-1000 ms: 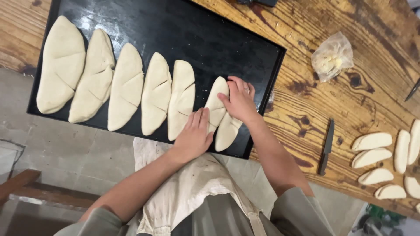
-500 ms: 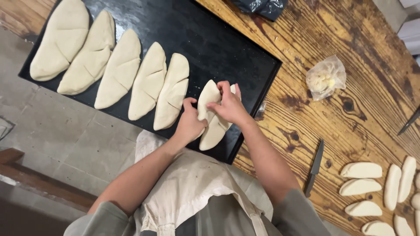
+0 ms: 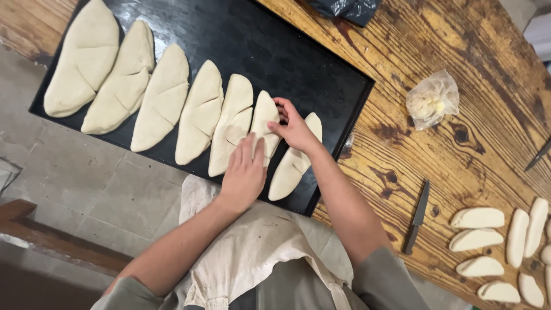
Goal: Scoring pieces of dough with a knife and arranging them on baking trays
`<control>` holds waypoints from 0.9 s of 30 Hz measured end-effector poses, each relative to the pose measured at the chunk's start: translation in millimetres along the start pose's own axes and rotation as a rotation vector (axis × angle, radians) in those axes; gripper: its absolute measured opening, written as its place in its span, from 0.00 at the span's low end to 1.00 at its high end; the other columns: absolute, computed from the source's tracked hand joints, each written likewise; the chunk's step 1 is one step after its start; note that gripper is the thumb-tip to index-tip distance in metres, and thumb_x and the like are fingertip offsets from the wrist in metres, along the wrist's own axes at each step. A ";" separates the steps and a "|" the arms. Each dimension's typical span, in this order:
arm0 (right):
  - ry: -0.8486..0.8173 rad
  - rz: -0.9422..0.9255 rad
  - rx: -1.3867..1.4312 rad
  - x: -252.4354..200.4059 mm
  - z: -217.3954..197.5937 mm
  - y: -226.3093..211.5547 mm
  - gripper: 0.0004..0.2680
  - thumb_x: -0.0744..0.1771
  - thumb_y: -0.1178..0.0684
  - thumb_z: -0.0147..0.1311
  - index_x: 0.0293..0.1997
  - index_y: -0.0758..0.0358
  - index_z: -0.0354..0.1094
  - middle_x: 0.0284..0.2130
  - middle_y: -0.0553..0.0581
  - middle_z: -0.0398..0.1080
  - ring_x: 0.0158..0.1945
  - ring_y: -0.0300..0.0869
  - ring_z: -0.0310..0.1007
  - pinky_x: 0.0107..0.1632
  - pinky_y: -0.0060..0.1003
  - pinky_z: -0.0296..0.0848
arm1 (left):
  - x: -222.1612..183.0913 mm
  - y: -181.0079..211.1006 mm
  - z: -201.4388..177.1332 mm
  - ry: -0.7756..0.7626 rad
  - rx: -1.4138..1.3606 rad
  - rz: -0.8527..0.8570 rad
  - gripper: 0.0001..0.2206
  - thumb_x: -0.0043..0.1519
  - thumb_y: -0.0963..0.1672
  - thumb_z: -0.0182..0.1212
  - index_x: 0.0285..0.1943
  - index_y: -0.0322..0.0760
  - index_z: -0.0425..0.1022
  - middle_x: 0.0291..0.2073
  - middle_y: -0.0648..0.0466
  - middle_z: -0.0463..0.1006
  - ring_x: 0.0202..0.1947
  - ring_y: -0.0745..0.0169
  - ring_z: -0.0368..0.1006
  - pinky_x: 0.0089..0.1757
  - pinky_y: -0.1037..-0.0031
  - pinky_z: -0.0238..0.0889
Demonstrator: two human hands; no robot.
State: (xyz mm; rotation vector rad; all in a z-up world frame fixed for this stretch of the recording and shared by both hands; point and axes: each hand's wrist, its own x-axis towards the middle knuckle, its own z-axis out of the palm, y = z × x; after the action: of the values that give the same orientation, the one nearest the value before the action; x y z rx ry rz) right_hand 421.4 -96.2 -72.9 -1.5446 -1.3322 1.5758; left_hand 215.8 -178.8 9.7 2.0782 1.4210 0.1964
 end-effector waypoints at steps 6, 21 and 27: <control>0.329 0.057 0.040 -43.4 23.9 19.0 0.24 0.69 0.58 0.54 0.74 0.62 0.46 0.63 0.78 0.58 0.69 0.65 0.58 0.71 0.58 0.56 | -12.6 -29.7 32.4 -0.022 0.280 0.326 0.36 0.65 0.54 0.49 0.80 0.34 0.49 0.78 0.45 0.49 0.79 0.50 0.39 0.71 0.56 0.31; 0.590 0.142 -0.716 -82.3 -40.7 59.7 0.28 0.66 0.36 0.62 0.66 0.64 0.60 0.54 0.69 0.63 0.58 0.65 0.69 0.60 0.57 0.69 | 7.0 27.4 54.5 -0.352 -0.615 -0.009 0.39 0.60 0.47 0.60 0.78 0.29 0.44 0.71 0.34 0.51 0.73 0.31 0.48 0.68 0.49 0.47; 0.591 0.142 -0.071 -72.9 -46.9 90.9 0.23 0.62 0.49 0.71 0.59 0.66 0.65 0.45 0.58 0.66 0.43 0.46 0.75 0.44 0.34 0.78 | 24.5 55.2 93.3 -0.214 -0.503 -0.287 0.47 0.55 0.46 0.69 0.80 0.35 0.40 0.64 0.39 0.57 0.64 0.32 0.58 0.58 0.40 0.61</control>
State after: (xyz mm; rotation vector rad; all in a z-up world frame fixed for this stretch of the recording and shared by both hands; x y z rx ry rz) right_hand 501.6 -181.5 -118.6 -1.9802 -0.9658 1.0229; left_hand 311.1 -207.5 -39.9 1.4296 1.3525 0.1847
